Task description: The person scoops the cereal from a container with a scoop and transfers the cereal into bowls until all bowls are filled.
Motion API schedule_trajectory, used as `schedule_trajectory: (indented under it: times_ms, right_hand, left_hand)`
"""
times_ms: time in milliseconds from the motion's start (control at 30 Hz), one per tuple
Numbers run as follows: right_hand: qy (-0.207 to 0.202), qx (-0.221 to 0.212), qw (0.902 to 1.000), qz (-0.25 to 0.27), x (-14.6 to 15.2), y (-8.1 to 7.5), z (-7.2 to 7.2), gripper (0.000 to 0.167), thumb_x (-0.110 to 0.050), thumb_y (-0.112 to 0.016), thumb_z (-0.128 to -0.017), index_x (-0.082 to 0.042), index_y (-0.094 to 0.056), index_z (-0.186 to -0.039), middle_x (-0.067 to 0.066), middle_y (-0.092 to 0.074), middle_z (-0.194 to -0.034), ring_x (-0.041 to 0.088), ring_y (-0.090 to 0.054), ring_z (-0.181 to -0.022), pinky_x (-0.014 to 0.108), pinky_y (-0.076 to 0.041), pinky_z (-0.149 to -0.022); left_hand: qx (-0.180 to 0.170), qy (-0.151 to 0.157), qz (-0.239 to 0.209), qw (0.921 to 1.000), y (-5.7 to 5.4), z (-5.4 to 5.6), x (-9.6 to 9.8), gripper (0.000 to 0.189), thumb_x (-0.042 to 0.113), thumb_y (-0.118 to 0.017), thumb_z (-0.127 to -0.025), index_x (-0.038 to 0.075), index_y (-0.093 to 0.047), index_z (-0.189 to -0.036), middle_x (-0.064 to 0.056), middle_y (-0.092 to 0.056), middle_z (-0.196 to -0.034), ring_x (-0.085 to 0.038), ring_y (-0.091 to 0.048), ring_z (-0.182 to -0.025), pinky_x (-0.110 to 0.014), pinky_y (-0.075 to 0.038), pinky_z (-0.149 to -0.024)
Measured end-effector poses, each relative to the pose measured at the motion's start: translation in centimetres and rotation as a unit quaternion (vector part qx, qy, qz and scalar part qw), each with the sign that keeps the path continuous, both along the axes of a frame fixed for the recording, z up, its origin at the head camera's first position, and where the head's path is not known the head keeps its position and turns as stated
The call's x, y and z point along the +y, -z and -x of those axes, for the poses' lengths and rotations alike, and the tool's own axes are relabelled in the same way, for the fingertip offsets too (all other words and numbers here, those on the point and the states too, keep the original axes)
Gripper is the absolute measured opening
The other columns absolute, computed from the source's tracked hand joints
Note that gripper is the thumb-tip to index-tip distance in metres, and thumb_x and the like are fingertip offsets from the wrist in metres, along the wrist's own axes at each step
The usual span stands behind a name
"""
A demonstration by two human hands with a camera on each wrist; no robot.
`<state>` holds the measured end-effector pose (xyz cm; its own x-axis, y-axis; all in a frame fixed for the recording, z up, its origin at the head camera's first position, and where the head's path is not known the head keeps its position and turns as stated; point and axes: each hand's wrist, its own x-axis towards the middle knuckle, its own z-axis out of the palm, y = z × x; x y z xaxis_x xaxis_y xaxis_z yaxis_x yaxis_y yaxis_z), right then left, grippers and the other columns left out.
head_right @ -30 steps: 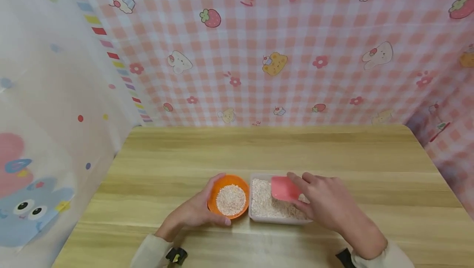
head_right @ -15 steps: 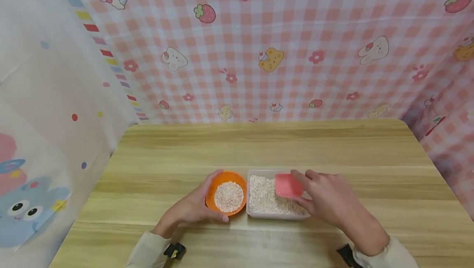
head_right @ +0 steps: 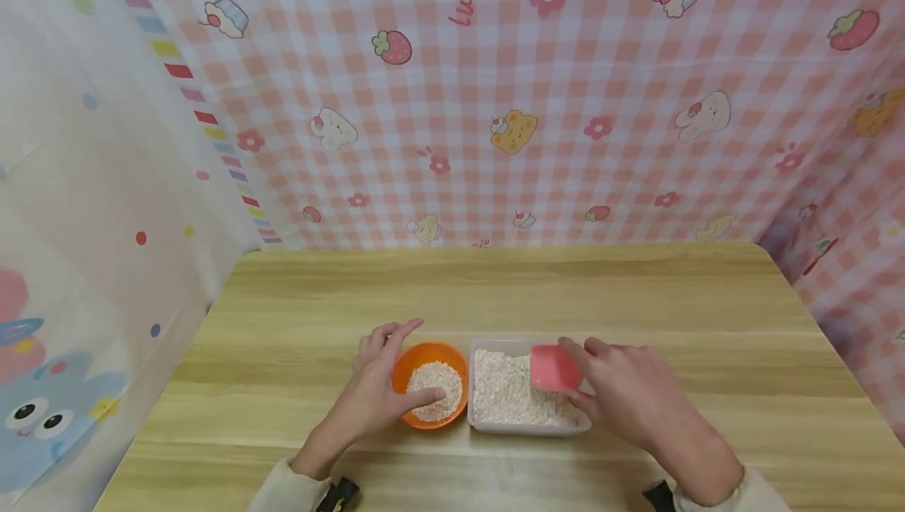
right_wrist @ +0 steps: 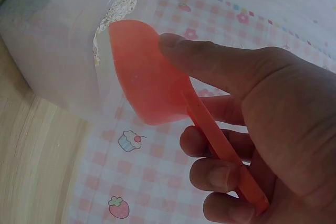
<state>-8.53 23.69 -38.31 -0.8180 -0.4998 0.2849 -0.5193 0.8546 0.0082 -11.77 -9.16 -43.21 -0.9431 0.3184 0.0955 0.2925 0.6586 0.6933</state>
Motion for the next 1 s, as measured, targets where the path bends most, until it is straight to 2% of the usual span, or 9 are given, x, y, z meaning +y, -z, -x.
schedule_trajectory:
  times_ms: [67,167,300,433,567,767,1000]
  right_hand:
    - [0.003,0.003,1.0000,-0.004,-0.1,0.0,0.0,0.059,-0.037,-0.089,-0.067,-0.012,-0.070,-0.116,-0.006,-0.059,-0.074,0.000,-0.037,-0.048,0.023,-0.030,-0.041]
    - [0.010,0.004,0.9999,-0.013,-0.2,0.1,-0.2,0.059,-0.038,-0.089,-0.067,-0.013,-0.070,-0.116,-0.007,-0.058,-0.074,0.000,-0.036,-0.048,0.023,-0.030,-0.042]
    - [0.019,0.011,0.9995,-0.024,-0.4,0.3,-0.5,0.058,-0.039,-0.090,-0.065,-0.013,-0.071,-0.114,-0.008,-0.057,-0.074,0.001,-0.038,-0.049,0.024,-0.033,-0.044]
    - [0.028,0.027,0.9987,-0.033,-0.5,0.3,-0.7,0.059,-0.039,-0.090,-0.063,-0.014,-0.071,-0.112,-0.009,-0.056,-0.073,0.002,-0.039,-0.048,0.025,-0.033,-0.044]
    - [0.035,0.040,0.9978,-0.040,-0.6,0.3,-0.8,0.058,-0.040,-0.091,-0.062,-0.014,-0.071,-0.111,-0.009,-0.055,-0.072,0.004,-0.039,-0.048,0.026,-0.033,-0.043]
    - [0.050,0.035,0.9970,-0.048,-0.9,0.0,-1.1,0.057,-0.046,-0.089,-0.066,-0.013,-0.071,-0.110,-0.007,-0.055,-0.071,0.007,-0.040,-0.047,0.028,-0.034,-0.042]
    - [0.064,0.023,0.9955,-0.065,-1.3,-0.5,-1.2,0.056,-0.041,-0.089,-0.065,-0.011,-0.071,-0.108,-0.005,-0.054,-0.070,0.010,-0.043,-0.046,0.030,-0.034,-0.041]
  left_hand:
    - [0.022,-0.001,-0.031,0.9993,-0.2,-0.2,0.4,0.082,0.037,-0.086,-0.077,0.024,-0.045,-0.147,-0.009,-0.044,-0.137,-0.025,-0.036,-0.122,-0.049,-0.033,-0.096]
    - [0.028,0.005,-0.062,0.9976,-0.2,-0.5,1.1,0.068,0.029,-0.082,-0.082,0.019,-0.051,-0.142,-0.008,-0.050,-0.130,-0.023,-0.042,-0.118,-0.043,-0.042,-0.094]
    - [0.016,0.019,-0.061,0.9978,-0.1,-1.0,1.9,0.060,0.028,-0.079,-0.085,0.017,-0.054,-0.138,-0.005,-0.059,-0.112,-0.021,-0.053,-0.096,-0.027,-0.046,-0.079]
    - [-0.017,0.040,-0.058,0.9973,-0.1,-1.1,2.8,0.061,0.032,-0.079,-0.084,0.011,-0.056,-0.136,0.003,-0.060,-0.091,-0.009,-0.051,-0.067,-0.019,-0.042,-0.062]
    - [-0.057,0.058,-0.034,0.9961,-0.2,-1.1,3.7,0.073,0.037,-0.082,-0.080,0.008,-0.052,-0.140,0.012,-0.056,-0.075,0.001,-0.043,-0.053,-0.018,-0.040,-0.055]
    - [-0.084,0.074,0.025,0.9934,0.0,-1.4,4.6,0.095,0.045,-0.087,-0.073,0.009,-0.041,-0.149,0.012,-0.053,-0.069,-0.001,-0.044,-0.058,-0.018,-0.041,-0.065]
    - [-0.096,0.072,0.041,0.9920,0.0,-1.4,5.0,0.111,0.050,-0.088,-0.067,0.011,-0.032,-0.155,0.013,-0.051,-0.068,-0.004,-0.041,-0.061,-0.019,-0.037,-0.063]
